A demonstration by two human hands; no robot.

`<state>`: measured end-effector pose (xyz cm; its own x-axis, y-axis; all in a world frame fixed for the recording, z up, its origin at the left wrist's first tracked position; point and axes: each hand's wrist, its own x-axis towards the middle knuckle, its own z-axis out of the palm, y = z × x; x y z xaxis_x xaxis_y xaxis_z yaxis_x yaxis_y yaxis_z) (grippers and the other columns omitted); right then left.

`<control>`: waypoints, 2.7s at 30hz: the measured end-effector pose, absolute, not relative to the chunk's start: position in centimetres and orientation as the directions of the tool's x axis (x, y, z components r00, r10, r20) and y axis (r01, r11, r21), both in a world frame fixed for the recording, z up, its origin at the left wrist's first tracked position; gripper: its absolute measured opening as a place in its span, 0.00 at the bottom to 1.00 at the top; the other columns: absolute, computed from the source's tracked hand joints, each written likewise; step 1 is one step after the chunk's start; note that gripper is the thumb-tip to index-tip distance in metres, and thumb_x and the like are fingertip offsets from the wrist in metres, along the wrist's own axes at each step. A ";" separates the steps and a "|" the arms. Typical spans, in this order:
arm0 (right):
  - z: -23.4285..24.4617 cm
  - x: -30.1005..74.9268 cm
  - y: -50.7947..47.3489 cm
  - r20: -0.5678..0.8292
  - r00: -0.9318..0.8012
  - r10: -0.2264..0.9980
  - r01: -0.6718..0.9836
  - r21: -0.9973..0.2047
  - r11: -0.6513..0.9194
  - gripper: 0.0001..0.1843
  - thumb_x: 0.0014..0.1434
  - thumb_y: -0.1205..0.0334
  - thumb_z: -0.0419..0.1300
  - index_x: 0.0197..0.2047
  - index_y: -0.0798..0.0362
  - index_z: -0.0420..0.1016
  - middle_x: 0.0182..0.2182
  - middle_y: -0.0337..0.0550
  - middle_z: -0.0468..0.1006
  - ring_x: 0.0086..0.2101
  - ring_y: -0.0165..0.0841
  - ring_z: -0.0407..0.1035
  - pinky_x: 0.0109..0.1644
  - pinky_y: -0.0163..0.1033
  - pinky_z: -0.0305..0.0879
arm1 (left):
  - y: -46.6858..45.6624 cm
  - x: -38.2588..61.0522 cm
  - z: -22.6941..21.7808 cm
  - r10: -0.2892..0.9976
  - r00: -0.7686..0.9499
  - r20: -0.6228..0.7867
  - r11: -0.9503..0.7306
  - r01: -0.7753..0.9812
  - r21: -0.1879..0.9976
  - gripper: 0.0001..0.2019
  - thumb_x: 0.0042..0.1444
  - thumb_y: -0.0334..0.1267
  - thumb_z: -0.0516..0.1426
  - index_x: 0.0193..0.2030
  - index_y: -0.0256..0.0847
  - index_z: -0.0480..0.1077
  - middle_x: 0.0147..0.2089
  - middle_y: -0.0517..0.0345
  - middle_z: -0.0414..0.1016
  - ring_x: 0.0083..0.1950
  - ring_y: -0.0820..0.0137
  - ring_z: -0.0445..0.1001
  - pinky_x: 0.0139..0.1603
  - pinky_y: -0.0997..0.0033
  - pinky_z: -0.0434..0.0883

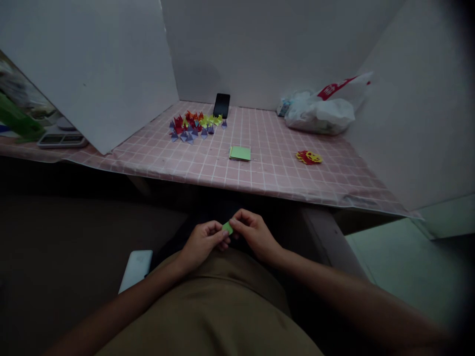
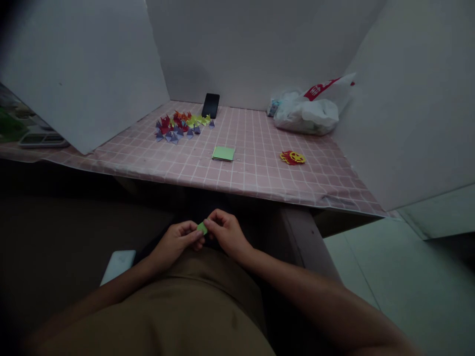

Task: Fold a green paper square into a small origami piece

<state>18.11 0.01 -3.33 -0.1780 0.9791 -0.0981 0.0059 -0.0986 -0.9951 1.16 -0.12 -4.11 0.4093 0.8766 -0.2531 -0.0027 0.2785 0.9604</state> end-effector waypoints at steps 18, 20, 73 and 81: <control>-2.8 18.3 0.2 -0.171 -0.311 0.935 0.104 -0.984 -0.146 0.10 0.54 0.56 0.62 0.29 0.54 0.70 0.24 0.35 0.69 0.22 0.26 0.60 0.27 0.34 0.57 | 0.1 0.4 -3.9 0.979 0.182 -0.090 0.072 0.102 0.992 0.10 0.54 0.42 0.60 0.28 0.37 0.72 0.23 0.63 0.70 0.25 0.74 0.67 0.29 0.74 0.65; -2.9 18.4 0.2 -0.180 -0.309 0.934 0.120 -0.982 -0.149 0.12 0.54 0.55 0.62 0.28 0.54 0.70 0.22 0.35 0.68 0.22 0.26 0.60 0.27 0.34 0.56 | 0.1 0.4 -3.9 0.977 0.194 -0.091 0.075 0.089 0.993 0.10 0.54 0.42 0.59 0.31 0.37 0.73 0.24 0.62 0.71 0.26 0.73 0.68 0.30 0.74 0.66; -3.1 18.5 0.3 -0.198 -0.423 0.884 0.112 -0.980 -0.166 0.17 0.54 0.50 0.63 0.26 0.55 0.68 0.17 0.33 0.66 0.19 0.24 0.57 0.24 0.31 0.52 | 0.3 0.6 -4.7 0.752 0.608 -0.255 0.258 0.086 0.962 0.14 0.52 0.47 0.61 0.34 0.36 0.75 0.29 0.59 0.72 0.30 0.72 0.66 0.34 0.73 0.62; -3.0 18.6 0.5 -0.161 -0.309 0.937 0.157 -0.981 -0.117 0.22 0.62 0.48 0.53 0.22 0.54 0.64 0.16 0.34 0.66 0.16 0.24 0.58 0.21 0.32 0.53 | 0.1 0.5 -4.6 0.823 0.521 -0.228 0.213 0.089 0.973 0.16 0.55 0.46 0.59 0.24 0.36 0.68 0.23 0.62 0.67 0.26 0.75 0.61 0.30 0.74 0.58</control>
